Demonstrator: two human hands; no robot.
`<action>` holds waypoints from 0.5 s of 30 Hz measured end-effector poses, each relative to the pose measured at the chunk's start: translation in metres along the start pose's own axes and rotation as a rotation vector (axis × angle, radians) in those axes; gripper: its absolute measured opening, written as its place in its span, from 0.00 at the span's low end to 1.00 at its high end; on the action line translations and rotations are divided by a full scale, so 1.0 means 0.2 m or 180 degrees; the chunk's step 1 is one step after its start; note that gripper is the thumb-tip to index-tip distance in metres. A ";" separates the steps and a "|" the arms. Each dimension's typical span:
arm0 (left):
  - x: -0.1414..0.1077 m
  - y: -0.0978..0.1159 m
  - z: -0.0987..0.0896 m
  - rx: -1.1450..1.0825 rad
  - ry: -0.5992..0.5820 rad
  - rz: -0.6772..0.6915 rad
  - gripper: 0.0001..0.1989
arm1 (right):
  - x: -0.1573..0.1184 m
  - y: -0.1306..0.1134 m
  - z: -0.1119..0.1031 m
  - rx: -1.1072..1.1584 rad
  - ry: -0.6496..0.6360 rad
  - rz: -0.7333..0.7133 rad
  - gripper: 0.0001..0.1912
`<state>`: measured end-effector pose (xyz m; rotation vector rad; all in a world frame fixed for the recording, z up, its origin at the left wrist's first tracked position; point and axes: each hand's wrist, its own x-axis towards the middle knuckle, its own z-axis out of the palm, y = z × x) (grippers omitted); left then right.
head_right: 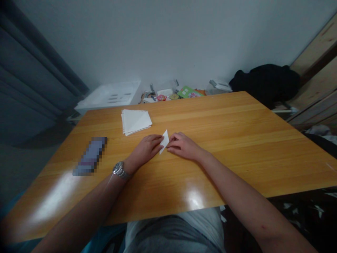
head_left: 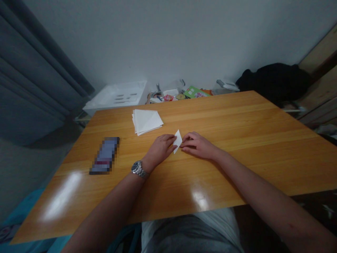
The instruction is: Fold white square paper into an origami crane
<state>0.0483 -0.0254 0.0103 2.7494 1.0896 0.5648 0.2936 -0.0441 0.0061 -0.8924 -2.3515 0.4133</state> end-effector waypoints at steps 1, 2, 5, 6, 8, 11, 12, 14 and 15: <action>0.00 -0.01 0.00 -0.0065 -0.0017 0.0021 0.18 | 0.00 0.00 0.00 -0.0017 0.0063 0.0029 0.09; 0.00 -0.02 0.00 -0.0132 -0.0026 0.0028 0.17 | 0.01 0.01 0.01 -0.0047 0.0139 0.0075 0.09; 0.01 -0.02 -0.01 -0.0336 -0.0085 0.0070 0.15 | 0.01 0.03 0.01 -0.0153 0.0297 0.0180 0.11; 0.01 -0.02 -0.01 -0.0403 -0.0116 0.0107 0.14 | 0.01 0.04 0.01 -0.0169 0.0291 0.0175 0.12; 0.01 -0.01 -0.01 -0.0531 -0.0164 0.0203 0.14 | 0.01 0.05 0.02 -0.0177 0.0193 0.0120 0.14; 0.00 -0.01 -0.01 -0.0552 -0.0110 0.0264 0.15 | -0.01 0.06 0.02 -0.0180 -0.0020 0.0132 0.16; 0.00 -0.02 -0.01 -0.0498 -0.0072 0.0256 0.15 | -0.01 0.06 0.03 -0.0190 -0.0080 0.0155 0.16; 0.00 -0.03 -0.01 -0.0343 -0.0011 0.0219 0.15 | -0.01 0.05 0.03 -0.0220 -0.0132 0.0195 0.16; -0.01 -0.03 -0.01 -0.0273 -0.0001 0.0207 0.15 | -0.01 0.05 0.02 -0.0252 -0.0124 0.0199 0.15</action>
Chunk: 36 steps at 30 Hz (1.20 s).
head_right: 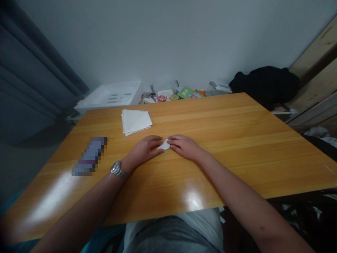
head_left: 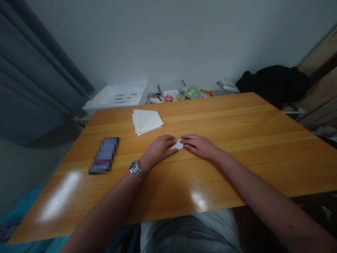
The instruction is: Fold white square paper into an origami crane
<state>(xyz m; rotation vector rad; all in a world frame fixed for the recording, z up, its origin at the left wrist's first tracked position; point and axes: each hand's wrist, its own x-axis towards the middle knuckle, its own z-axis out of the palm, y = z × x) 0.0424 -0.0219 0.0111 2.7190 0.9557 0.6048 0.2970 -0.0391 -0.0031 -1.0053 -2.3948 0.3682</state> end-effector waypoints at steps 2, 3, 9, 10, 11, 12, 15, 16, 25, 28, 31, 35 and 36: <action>0.00 0.00 -0.01 0.0089 -0.0013 0.0001 0.14 | 0.00 -0.01 -0.01 -0.0080 0.0059 0.0011 0.13; 0.00 0.00 -0.01 0.0119 -0.0023 -0.0001 0.13 | 0.01 -0.01 -0.01 -0.0115 0.0090 0.0016 0.12; 0.01 0.06 -0.04 0.0350 -0.0177 0.0122 0.11 | 0.02 -0.01 -0.01 -0.0118 0.0212 -0.0051 0.08; 0.01 0.07 -0.04 0.0377 -0.0211 0.0146 0.12 | 0.02 -0.01 -0.01 -0.0105 0.0213 -0.0067 0.07; 0.02 0.07 -0.04 0.0398 -0.0230 0.0148 0.12 | 0.02 -0.01 -0.01 -0.0088 0.0204 -0.0079 0.07; 0.02 0.08 -0.04 0.0412 -0.0241 0.0135 0.12 | 0.02 -0.01 0.00 -0.0070 0.0184 -0.0085 0.07; 0.02 0.08 -0.03 0.0390 -0.0223 0.0060 0.11 | 0.02 -0.01 0.00 -0.0043 0.0158 -0.0069 0.07; 0.02 0.08 -0.03 0.0358 -0.0209 0.0046 0.11 | 0.02 -0.01 0.01 -0.0043 0.0164 -0.0063 0.07; 0.03 0.07 0.00 -0.0076 -0.0127 0.0069 0.11 | 0.03 -0.03 0.01 -0.0032 0.0212 -0.0079 0.06; 0.03 0.06 0.02 -0.0277 0.0025 0.0002 0.10 | 0.03 -0.03 0.02 0.0076 0.0290 -0.0016 0.05; 0.03 0.05 0.04 -0.0446 0.0159 -0.0062 0.08 | 0.03 -0.04 0.03 0.0167 0.0365 0.0094 0.04; 0.03 0.06 0.05 -0.0567 0.0304 -0.0206 0.07 | 0.04 -0.05 0.03 0.0269 0.0395 0.0229 0.04; 0.03 0.06 0.05 -0.0582 0.0323 -0.0247 0.06 | 0.04 -0.05 0.03 0.0287 0.0406 0.0282 0.03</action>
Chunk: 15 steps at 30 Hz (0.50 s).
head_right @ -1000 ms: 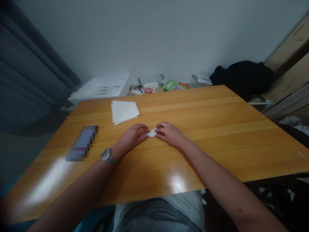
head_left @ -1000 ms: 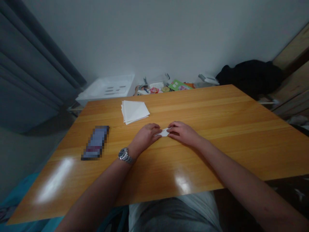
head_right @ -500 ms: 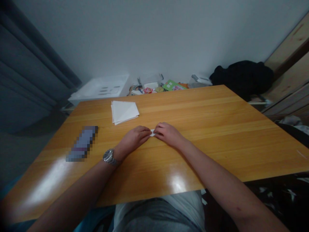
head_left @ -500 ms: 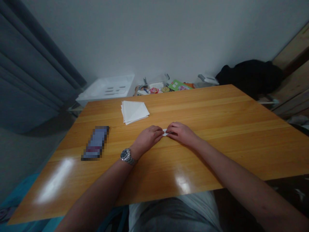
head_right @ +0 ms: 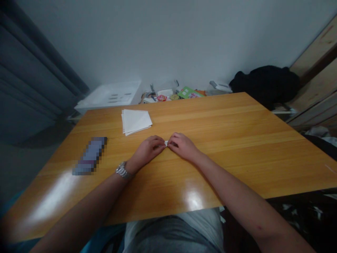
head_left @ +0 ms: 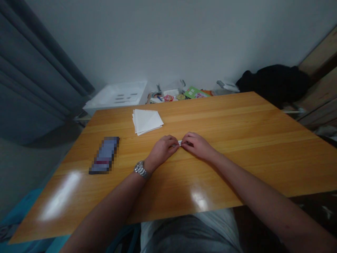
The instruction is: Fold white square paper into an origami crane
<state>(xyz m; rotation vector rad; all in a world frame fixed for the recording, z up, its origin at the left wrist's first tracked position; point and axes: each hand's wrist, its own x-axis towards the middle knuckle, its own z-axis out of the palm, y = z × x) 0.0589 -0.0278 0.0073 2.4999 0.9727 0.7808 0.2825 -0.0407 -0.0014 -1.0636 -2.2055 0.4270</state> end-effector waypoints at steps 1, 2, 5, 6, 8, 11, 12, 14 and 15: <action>0.00 0.01 0.00 -0.0009 0.0013 -0.0043 0.06 | 0.00 0.00 0.00 0.0007 0.0007 0.0061 0.03; 0.01 0.01 0.00 -0.0009 0.0030 -0.0092 0.05 | 0.00 0.00 0.01 0.0004 0.0013 0.0125 0.03; 0.02 0.03 0.01 0.0043 0.0094 -0.0271 0.04 | 0.01 -0.01 0.01 -0.0018 0.0029 0.0256 0.03; 0.02 0.03 0.01 0.0063 0.0114 -0.0330 0.04 | 0.01 -0.01 0.01 -0.0022 0.0032 0.0266 0.02; 0.02 0.03 0.02 0.0075 0.0147 -0.0439 0.02 | 0.01 -0.01 0.02 -0.0052 0.0037 0.0241 0.02; 0.03 0.03 0.03 0.0047 0.0175 -0.0512 0.02 | 0.01 -0.02 0.02 -0.0148 0.0043 0.0191 0.04; 0.03 0.03 0.03 0.0036 0.0182 -0.0511 0.02 | 0.01 -0.02 0.02 -0.0177 0.0055 0.0187 0.04; 0.03 0.03 0.03 0.0018 0.0190 -0.0505 0.02 | 0.01 -0.03 0.02 -0.0204 0.0091 0.0210 0.04; 0.03 0.03 0.04 0.0010 0.0185 -0.0500 0.02 | 0.01 -0.03 0.02 -0.0207 0.0106 0.0224 0.04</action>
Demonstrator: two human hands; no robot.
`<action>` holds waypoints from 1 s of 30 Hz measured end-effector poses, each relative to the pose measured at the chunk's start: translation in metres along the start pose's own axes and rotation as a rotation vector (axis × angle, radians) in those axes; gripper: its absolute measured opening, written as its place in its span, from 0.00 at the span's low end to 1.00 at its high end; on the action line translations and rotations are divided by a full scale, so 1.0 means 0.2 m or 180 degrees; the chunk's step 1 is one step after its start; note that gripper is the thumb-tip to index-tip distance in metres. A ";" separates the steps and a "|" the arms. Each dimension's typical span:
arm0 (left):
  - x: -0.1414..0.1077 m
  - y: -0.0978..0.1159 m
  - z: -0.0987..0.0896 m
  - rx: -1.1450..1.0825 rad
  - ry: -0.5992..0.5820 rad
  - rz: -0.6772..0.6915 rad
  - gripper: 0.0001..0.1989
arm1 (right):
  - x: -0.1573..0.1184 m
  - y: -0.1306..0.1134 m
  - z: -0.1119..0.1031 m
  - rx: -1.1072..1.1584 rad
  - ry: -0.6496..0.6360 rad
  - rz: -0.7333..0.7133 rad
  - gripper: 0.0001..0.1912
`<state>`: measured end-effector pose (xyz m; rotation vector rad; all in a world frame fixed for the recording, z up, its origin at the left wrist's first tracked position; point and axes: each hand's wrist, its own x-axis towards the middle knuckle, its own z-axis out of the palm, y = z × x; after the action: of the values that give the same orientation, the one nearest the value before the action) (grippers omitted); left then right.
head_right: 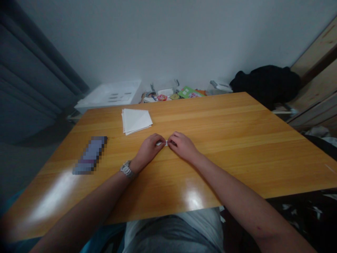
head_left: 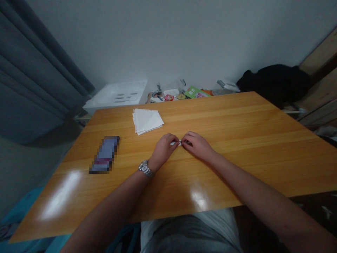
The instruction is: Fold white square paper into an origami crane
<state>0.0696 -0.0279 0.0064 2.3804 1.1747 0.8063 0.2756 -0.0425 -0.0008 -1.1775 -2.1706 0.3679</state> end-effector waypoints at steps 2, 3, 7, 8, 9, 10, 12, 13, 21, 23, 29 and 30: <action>0.00 0.00 0.00 -0.0007 -0.0007 0.0007 0.02 | 0.00 0.00 0.00 0.0027 0.0020 0.0036 0.04; 0.00 0.00 0.00 -0.0004 -0.0006 0.0001 0.02 | 0.00 0.01 0.01 0.0054 0.0030 0.0059 0.03; 0.00 0.00 -0.02 0.0025 -0.0055 -0.0024 0.04 | 0.00 0.02 0.02 0.0151 0.0093 0.0163 0.03; 0.00 0.00 -0.03 0.0008 -0.0098 0.0018 0.05 | 0.01 0.02 0.02 0.0168 0.0095 0.0191 0.03; 0.00 -0.01 -0.03 -0.0025 -0.0146 0.0082 0.05 | 0.01 0.02 0.02 0.0190 0.0094 0.0224 0.03; 0.00 -0.01 -0.04 -0.0065 -0.0186 0.0150 0.06 | 0.01 0.02 0.03 0.0218 0.0089 0.0261 0.03; 0.00 -0.02 -0.05 -0.0134 -0.0237 0.0238 0.06 | 0.01 0.02 0.04 0.0270 0.0091 0.0329 0.03; 0.00 -0.02 -0.05 -0.0148 -0.0242 0.0241 0.05 | 0.01 0.01 0.04 0.0290 0.0102 0.0351 0.03; 0.01 -0.02 -0.02 -0.0338 -0.0068 -0.0024 0.03 | 0.01 0.00 0.05 0.0251 0.0206 0.0392 0.02; 0.01 -0.02 -0.01 -0.0393 -0.0041 -0.0103 0.03 | 0.01 0.01 0.05 0.0031 0.0241 0.0411 0.05; 0.04 -0.04 -0.02 -0.0400 -0.0206 -0.0182 0.05 | 0.01 0.06 0.05 -0.0138 0.0168 0.0497 0.08; 0.04 -0.04 -0.02 -0.0403 -0.0247 -0.0180 0.06 | 0.01 0.06 0.05 -0.0098 0.0141 0.0478 0.07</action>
<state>0.0654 -0.0162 0.0081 2.2452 1.1205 0.7403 0.2771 -0.0333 -0.0141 -1.3576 -2.0628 0.3698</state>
